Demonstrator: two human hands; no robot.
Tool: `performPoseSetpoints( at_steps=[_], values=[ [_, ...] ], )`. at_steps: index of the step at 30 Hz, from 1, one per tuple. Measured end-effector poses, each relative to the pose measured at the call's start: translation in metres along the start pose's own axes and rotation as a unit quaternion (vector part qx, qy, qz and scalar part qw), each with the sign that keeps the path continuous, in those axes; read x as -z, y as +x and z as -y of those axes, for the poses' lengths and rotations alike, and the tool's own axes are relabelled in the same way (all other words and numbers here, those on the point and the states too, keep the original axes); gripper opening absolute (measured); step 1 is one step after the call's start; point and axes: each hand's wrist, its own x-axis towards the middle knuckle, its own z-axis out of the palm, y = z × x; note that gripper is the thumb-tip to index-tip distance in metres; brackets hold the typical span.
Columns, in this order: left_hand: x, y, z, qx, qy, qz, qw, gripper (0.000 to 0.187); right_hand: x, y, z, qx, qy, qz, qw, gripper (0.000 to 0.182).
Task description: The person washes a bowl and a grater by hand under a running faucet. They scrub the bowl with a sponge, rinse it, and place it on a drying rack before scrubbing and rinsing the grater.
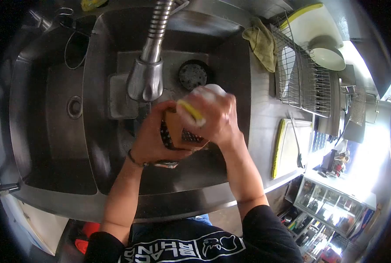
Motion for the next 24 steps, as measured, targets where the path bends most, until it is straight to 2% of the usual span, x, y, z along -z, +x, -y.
performPoseSetpoints(
  at_steps=[2, 3, 4, 5, 6, 7, 8, 9, 10, 11, 12, 14, 15, 16, 17, 18, 19, 20, 21, 22, 23, 24],
  values=[
    [-0.003, 0.000, 0.011, 0.016, -0.023, 0.021, 0.999, 0.092, 0.002, 0.010, -0.009, -0.078, 0.070, 0.071, 0.992, 0.028],
    [-0.004, 0.001, 0.014, -0.011, -0.023, 0.017, 1.000, 0.093, -0.001, 0.013, -0.014, -0.072, 0.184, -0.038, 0.980, 0.018],
    [-0.005, 0.002, 0.016, -0.037, -0.023, 0.012, 0.999, 0.094, -0.014, 0.009, -0.011, -0.163, 0.190, -0.259, 0.933, 0.019],
    [-0.006, 0.003, 0.013, -0.037, -0.023, 0.014, 0.999, 0.094, 0.005, 0.015, -0.012, -0.257, 0.309, -0.208, 0.892, 0.021],
    [-0.007, 0.005, 0.005, -0.035, -0.067, -0.002, 0.997, 0.094, 0.027, 0.020, -0.015, -0.342, 0.420, -0.152, 0.827, 0.023],
    [-0.007, 0.007, 0.001, -0.034, -0.109, -0.021, 0.993, 0.094, 0.018, 0.011, -0.026, -0.271, 0.371, -0.152, 0.875, 0.018],
    [-0.005, 0.006, 0.003, -0.034, -0.108, -0.023, 0.993, 0.094, 0.017, 0.014, -0.020, -0.269, 0.373, -0.151, 0.875, 0.018],
    [-0.001, 0.001, 0.005, -0.010, -0.091, -0.031, 0.995, 0.092, 0.016, 0.015, -0.005, -0.129, 0.202, -0.123, 0.963, 0.015],
    [0.000, -0.002, 0.007, 0.013, -0.074, -0.039, 0.996, 0.090, 0.012, 0.016, 0.009, 0.020, 0.020, -0.089, 0.996, 0.013],
    [0.000, -0.002, 0.006, 0.016, -0.074, -0.039, 0.996, 0.090, 0.004, 0.017, 0.020, 0.052, -0.015, -0.087, 0.995, 0.013],
    [0.000, -0.001, 0.006, -0.012, -0.039, -0.034, 0.999, 0.089, -0.002, 0.010, 0.015, 0.051, -0.015, -0.086, 0.995, 0.013],
    [-0.001, 0.001, 0.005, -0.043, 0.000, -0.032, 0.999, 0.089, -0.022, -0.004, -0.003, -0.106, 0.014, -0.217, 0.970, 0.017],
    [-0.002, 0.001, 0.006, -0.053, 0.027, -0.050, 0.997, 0.087, 0.003, 0.018, 0.010, -0.327, 0.251, -0.194, 0.890, 0.014],
    [-0.001, 0.002, 0.007, -0.062, 0.055, -0.070, 0.994, 0.085, 0.009, 0.017, 0.008, -0.244, 0.208, -0.239, 0.916, 0.017],
    [0.000, 0.003, 0.007, -0.061, 0.058, -0.074, 0.994, 0.085, 0.007, 0.015, 0.013, -0.203, 0.184, -0.250, 0.928, 0.017],
    [0.000, 0.004, 0.006, -0.077, 0.129, -0.102, 0.983, 0.080, 0.004, 0.007, 0.021, -0.165, 0.159, -0.261, 0.938, 0.018],
    [0.000, 0.005, 0.005, -0.092, 0.199, -0.127, 0.967, 0.075, -0.006, -0.005, 0.029, -0.173, 0.163, -0.211, 0.948, 0.019],
    [-0.001, 0.003, 0.014, -0.092, 0.199, -0.127, 0.967, 0.075, -0.035, -0.026, 0.032, -0.084, 0.101, -0.222, 0.966, 0.035],
    [-0.004, 0.001, 0.029, -0.074, 0.148, -0.160, 0.973, 0.070, -0.041, -0.015, 0.044, -0.049, 0.078, -0.211, 0.973, 0.045],
    [-0.004, 0.000, 0.037, -0.055, 0.097, -0.194, 0.975, 0.064, -0.056, -0.019, 0.049, -0.100, 0.060, -0.183, 0.976, 0.046],
    [0.002, -0.002, 0.029, -0.041, 0.206, -0.181, 0.961, 0.060, -0.067, -0.022, 0.052, -0.133, 0.066, -0.183, 0.972, 0.046],
    [0.004, -0.003, 0.024, -0.041, 0.207, -0.182, 0.960, 0.060, -0.074, -0.025, 0.052, -0.166, 0.074, -0.183, 0.966, 0.046]
  ],
)
